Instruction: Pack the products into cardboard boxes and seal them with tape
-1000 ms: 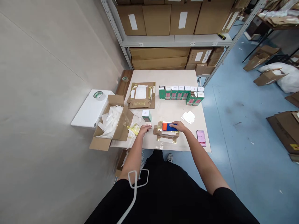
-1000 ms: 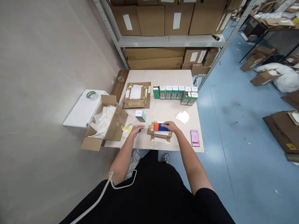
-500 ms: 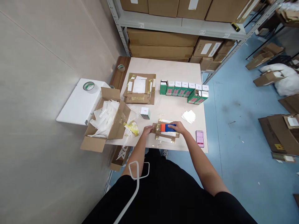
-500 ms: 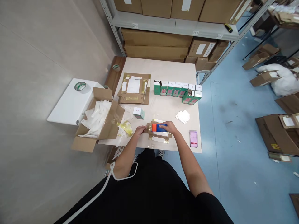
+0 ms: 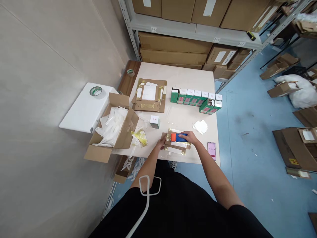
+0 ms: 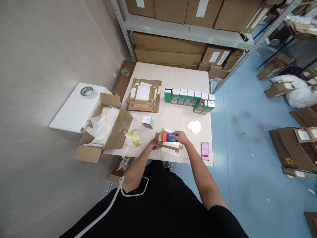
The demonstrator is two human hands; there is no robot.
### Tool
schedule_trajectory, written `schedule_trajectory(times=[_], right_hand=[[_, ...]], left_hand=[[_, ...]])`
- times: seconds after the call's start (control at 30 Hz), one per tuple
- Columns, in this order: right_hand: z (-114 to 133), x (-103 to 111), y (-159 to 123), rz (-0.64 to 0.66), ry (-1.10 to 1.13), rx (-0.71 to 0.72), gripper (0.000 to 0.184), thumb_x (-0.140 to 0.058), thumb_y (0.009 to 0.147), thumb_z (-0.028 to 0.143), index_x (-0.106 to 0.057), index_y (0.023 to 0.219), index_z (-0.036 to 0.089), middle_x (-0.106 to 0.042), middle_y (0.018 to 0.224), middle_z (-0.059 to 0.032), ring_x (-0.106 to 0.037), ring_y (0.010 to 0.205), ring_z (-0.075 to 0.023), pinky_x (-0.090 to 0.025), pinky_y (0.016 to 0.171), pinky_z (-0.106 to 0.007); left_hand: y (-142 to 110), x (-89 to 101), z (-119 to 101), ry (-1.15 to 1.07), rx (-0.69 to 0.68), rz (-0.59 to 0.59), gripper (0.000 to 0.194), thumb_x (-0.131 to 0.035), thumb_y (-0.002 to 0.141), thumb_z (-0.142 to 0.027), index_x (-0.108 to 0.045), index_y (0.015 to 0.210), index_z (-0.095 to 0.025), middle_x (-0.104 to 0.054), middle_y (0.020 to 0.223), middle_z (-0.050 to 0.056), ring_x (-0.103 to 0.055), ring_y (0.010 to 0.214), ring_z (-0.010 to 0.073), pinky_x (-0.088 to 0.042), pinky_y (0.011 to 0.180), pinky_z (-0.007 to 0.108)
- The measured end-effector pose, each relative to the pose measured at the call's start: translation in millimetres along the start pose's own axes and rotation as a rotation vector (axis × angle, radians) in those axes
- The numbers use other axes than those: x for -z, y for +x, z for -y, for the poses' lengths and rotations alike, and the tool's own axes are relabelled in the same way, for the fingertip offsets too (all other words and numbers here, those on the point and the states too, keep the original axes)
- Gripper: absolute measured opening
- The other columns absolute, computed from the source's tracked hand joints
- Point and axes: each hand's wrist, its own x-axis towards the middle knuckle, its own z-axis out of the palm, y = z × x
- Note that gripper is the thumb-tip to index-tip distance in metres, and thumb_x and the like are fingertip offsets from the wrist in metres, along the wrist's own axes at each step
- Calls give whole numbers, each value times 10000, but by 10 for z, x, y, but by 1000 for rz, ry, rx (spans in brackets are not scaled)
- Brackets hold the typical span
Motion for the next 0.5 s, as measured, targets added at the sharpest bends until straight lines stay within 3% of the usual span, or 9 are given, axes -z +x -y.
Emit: schedule_trajectory(times=[0.1,0.17,0.23,0.33,0.4,0.5], right_hand=[[-11,10,33,11,-29,-3,518,-645,879,693,-842,1041,243,-814,1063,-45,-736,996,-282,-567,924,-370],[-23,11,52,13,-54,-1,523,-628,886,701,-841,1034,247,-817,1036,-40,-736,971,-273,-570,901,-361],[-38,9,65,11,-71,12,527,-616,890,706,-841,1024,248,-817,1009,-37,-735,948,-266,-568,880,-352],[-57,1,73,-3,-71,25,537,-616,880,715,-840,1009,244,-815,977,-38,-733,926,-261,-561,861,-344],[-63,-9,63,-10,-58,25,542,-626,869,721,-840,1002,241,-814,979,-37,-734,926,-261,-558,858,-344],[-66,-41,8,-25,-64,16,523,-638,869,716,-837,1006,253,-816,994,-34,-738,945,-263,-555,858,-342]], left_hand=[[-71,101,-75,66,-43,-116,615,-792,786,-478,-650,1293,-159,-751,1076,151,-720,998,300,-530,837,362],[-115,187,-194,96,-137,-129,637,-782,782,-375,-620,1376,-212,-717,1233,129,-693,1098,280,-517,935,358],[-150,254,-347,174,-329,-26,752,-808,733,-328,-589,1447,-243,-644,1388,118,-663,1173,273,-505,1006,359],[-166,270,-574,389,-616,220,1095,-933,563,-340,-491,1561,-253,-443,1616,127,-502,1417,337,-421,1155,392],[-149,230,-673,501,-661,316,1258,-980,483,-384,-424,1606,-264,-343,1684,129,-359,1527,372,-361,1210,421],[-94,165,-723,609,-582,355,1276,-978,488,-459,-399,1616,-312,-282,1716,129,-359,1526,417,-382,1184,473]])
